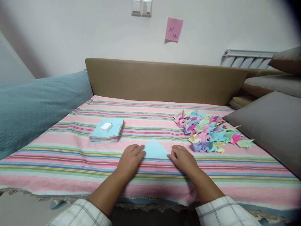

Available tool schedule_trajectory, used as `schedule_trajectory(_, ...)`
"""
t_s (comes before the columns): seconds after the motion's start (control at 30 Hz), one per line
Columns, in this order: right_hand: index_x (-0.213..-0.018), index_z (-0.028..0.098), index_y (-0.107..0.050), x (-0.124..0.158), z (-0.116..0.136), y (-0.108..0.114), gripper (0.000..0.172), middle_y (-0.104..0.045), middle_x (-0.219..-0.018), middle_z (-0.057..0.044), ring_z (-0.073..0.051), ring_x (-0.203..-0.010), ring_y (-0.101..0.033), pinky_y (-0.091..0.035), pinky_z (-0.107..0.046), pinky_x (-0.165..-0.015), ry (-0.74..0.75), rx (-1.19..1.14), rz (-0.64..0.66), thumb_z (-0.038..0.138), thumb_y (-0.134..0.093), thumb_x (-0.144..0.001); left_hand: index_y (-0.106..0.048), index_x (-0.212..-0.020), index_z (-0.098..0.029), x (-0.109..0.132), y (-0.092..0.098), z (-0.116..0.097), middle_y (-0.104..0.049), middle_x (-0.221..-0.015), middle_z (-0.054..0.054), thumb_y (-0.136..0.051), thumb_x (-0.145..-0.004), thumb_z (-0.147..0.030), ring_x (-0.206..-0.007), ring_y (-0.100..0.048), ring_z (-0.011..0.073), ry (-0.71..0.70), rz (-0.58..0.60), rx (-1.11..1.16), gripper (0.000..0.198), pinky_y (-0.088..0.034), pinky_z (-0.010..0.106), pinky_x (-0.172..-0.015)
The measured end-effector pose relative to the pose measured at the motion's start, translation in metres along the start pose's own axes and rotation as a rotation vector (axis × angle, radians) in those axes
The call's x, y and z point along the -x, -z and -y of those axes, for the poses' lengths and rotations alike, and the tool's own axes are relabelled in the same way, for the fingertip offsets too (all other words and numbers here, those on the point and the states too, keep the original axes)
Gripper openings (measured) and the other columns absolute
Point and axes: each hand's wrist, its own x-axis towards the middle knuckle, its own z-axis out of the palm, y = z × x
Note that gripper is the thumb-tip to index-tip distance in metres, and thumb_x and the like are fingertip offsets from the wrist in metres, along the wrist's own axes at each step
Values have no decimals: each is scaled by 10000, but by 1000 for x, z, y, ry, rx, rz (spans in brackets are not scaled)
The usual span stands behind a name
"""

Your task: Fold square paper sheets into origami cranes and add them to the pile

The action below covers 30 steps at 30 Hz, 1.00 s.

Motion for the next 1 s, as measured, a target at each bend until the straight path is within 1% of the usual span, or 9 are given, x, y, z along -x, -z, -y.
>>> schedule_trajectory(0.1,-613,193,-490,0,-1,0,240,-586,-846,-34,-178,-879,-530,-355,-260,-762,6,2,0,302,-574,-810,-632,-1033,-212,1,-4,-17,-625,-1186,60,-503,-856,-148,-1030,-552,218,-130,27,49,228,-451,402,-899)
schedule_trajectory(0.17,-611,192,-492,0,-1,-1,243,-589,-865,-36,-177,-891,-530,-353,-260,-768,9,5,1,304,-576,-810,-601,-1096,-195,2,-3,-29,-614,-1201,67,-519,-860,-195,-1074,-536,221,-146,61,57,250,-427,400,-952)
schedule_trajectory(0.27,-607,192,-487,-1,-1,0,255,-589,-860,-34,-174,-888,-533,-353,-261,-776,10,4,4,314,-575,-812,-542,-1176,-185,3,0,-44,-541,-1292,94,-620,-802,-347,-1165,-479,276,-145,151,80,415,-385,448,-1002)
schedule_trajectory(0.33,-610,193,-486,0,0,0,255,-586,-845,-31,-174,-884,-532,-354,-262,-778,10,1,-1,319,-576,-812,-512,-1205,-206,4,2,-49,-509,-1323,99,-639,-782,-384,-1179,-467,288,-132,199,100,476,-379,471,-1001)
schedule_trajectory(0.47,-613,193,-488,0,1,1,249,-576,-819,-24,-169,-860,-530,-355,-260,-765,14,2,-7,313,-575,-813,-488,-1217,-234,5,3,-51,-494,-1334,96,-627,-796,-358,-1178,-469,286,-104,266,123,461,-365,505,-996)
schedule_trajectory(0.6,-640,195,-506,0,0,2,214,-571,-789,-19,-164,-803,-523,-357,-261,-726,18,11,-9,308,-574,-808,-484,-1215,-237,6,1,-51,-494,-1335,91,-620,-802,-357,-1191,-458,282,-85,277,141,451,-344,519,-1008)
schedule_trajectory(0.73,-827,190,-561,2,2,1,72,-593,-914,-37,-183,-873,-512,-366,-277,-754,62,-20,-84,251,-579,-794,-494,-1205,-240,6,1,-52,-502,-1327,87,-611,-807,-352,-1184,-464,281,-78,276,154,430,-341,516,-1005)
schedule_trajectory(0.83,-911,186,-596,6,12,0,126,-587,-1014,-57,-195,-964,-490,-347,-296,-829,182,-31,-143,164,-532,-805,-493,-1207,-239,6,2,-53,-505,-1323,85,-613,-806,-344,-1179,-464,280,-81,270,161,432,-337,515,-1004)
schedule_trajectory(1.0,-931,246,-659,14,31,-8,261,-619,-931,-27,-189,-912,-504,-292,-343,-831,283,49,-72,89,-504,-791,-490,-1212,-240,7,2,-52,-504,-1325,80,-617,-800,-355,-1175,-458,287,-75,264,163,446,-335,515,-998)
